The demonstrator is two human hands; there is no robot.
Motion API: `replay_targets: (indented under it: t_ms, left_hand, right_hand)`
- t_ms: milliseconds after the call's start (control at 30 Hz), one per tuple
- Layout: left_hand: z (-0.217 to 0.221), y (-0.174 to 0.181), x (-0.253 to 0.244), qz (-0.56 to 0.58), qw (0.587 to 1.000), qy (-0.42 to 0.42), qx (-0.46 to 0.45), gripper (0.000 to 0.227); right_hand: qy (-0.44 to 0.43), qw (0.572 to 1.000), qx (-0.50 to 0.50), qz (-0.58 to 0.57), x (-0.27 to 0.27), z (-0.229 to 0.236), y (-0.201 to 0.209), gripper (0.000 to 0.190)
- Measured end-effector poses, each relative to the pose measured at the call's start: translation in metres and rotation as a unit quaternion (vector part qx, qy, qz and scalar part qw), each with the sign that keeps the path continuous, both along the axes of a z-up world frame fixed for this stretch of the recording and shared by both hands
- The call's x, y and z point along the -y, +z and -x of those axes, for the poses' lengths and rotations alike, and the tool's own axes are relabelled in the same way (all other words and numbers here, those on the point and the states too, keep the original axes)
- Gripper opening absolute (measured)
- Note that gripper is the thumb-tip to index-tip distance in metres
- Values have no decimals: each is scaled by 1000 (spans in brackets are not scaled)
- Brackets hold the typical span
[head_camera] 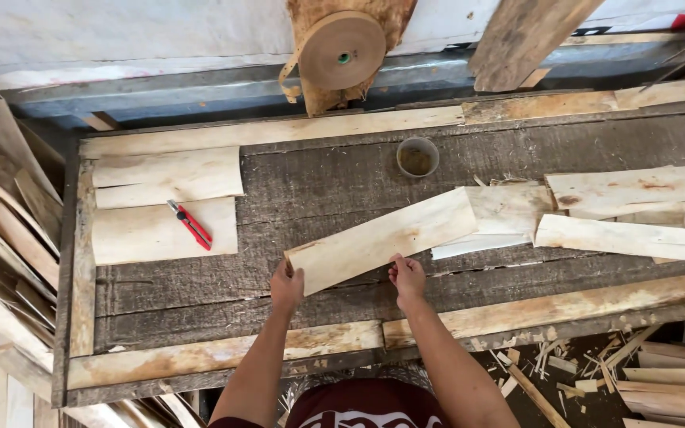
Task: Cutting and preparing thin strips of wood using a utility knife on a workbench.
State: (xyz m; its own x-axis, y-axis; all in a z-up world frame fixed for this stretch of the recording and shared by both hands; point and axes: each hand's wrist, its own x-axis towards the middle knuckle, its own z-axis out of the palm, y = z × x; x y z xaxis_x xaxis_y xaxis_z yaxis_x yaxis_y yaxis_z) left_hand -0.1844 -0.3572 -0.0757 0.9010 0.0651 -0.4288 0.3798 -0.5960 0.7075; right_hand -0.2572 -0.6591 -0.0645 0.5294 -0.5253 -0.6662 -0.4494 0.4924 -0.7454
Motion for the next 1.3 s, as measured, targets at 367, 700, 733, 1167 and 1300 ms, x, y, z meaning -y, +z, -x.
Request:
replay_targets:
  t_ms: [367,700,733,1167,1300]
  left_hand:
    - [-5,41,16,-122,976,-160,84,60]
    - [6,77,45,-89,988,-117,51,27]
    - [5,73,49,-89,988,-118,50,27]
    - [8,73,134,303,953,-10,-2,40]
    - [6,28,159,456,885,77,-48,34]
  right_hand:
    - [-75,997,-9,-23,-10,-10,-60,25]
    - [-141,985,15,94,-10,15,-47,21]
    - [-142,985,14,93,-11,19,-31,21]
    - [69,950,47,301,36,1,116,36]
    - [278,897,3,344,46,-14,150,40]
